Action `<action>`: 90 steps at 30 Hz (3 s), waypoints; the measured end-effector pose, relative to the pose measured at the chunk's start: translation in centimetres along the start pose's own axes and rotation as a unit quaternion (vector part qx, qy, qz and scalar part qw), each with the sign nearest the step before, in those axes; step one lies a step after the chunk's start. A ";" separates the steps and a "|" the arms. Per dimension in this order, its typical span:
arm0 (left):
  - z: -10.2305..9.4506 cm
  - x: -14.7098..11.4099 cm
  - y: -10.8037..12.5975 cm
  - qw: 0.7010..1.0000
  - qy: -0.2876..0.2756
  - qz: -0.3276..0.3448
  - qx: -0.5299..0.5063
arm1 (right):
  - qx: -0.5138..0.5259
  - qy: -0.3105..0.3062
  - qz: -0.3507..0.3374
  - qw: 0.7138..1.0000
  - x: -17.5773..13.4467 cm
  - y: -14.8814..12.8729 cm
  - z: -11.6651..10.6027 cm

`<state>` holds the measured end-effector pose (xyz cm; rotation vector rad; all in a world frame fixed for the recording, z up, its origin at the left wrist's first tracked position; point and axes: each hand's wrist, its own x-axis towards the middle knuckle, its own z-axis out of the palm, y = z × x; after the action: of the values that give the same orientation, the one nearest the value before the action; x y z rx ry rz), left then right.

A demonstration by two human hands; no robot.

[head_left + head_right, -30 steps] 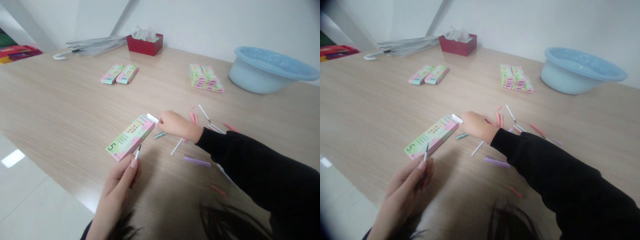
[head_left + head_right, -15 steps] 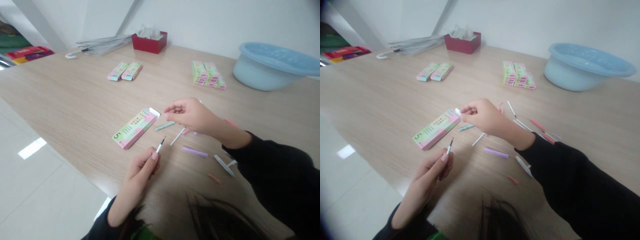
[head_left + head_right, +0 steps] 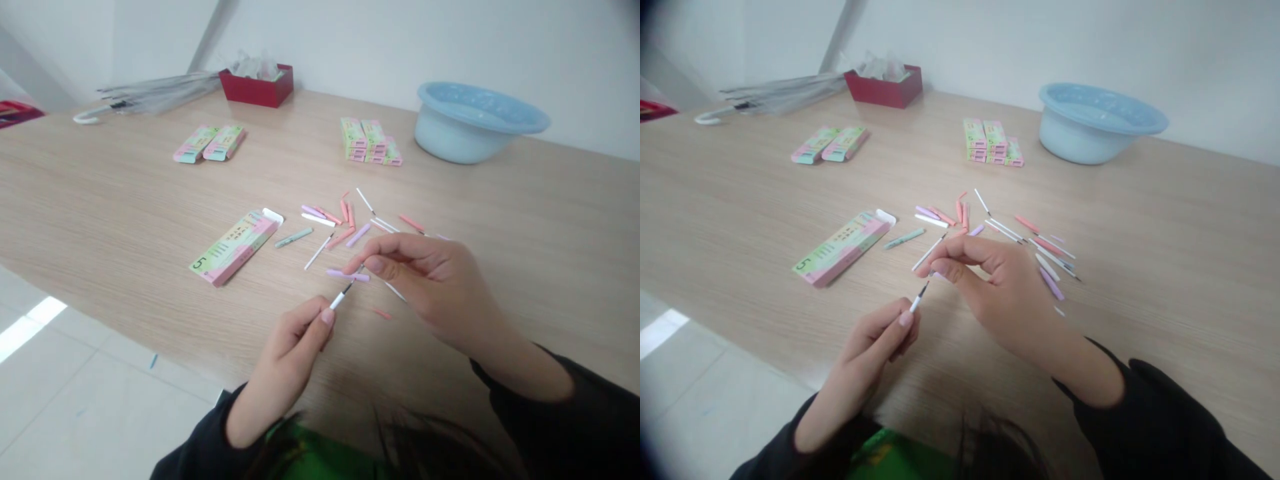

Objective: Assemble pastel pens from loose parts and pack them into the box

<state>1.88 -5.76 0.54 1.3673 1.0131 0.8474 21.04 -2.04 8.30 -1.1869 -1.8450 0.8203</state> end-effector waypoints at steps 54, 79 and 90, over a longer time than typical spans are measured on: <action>2.3 1.7 -0.6 0.992 -0.091 -0.014 0.087 | -0.003 0.059 0.097 0.993 -7.4 5.6 -4.3; 2.2 1.4 0.0 0.972 -0.222 0.026 0.074 | 0.023 -0.006 0.113 0.993 -7.3 4.7 -2.4; 1.4 1.7 -0.5 0.956 -0.277 -0.078 -0.050 | 0.107 0.016 0.090 0.990 -7.5 4.9 -2.3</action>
<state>3.78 -4.76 -0.14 1.3136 0.6178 0.3535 27.06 -6.99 3.32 -1.2320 -1.5953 1.0664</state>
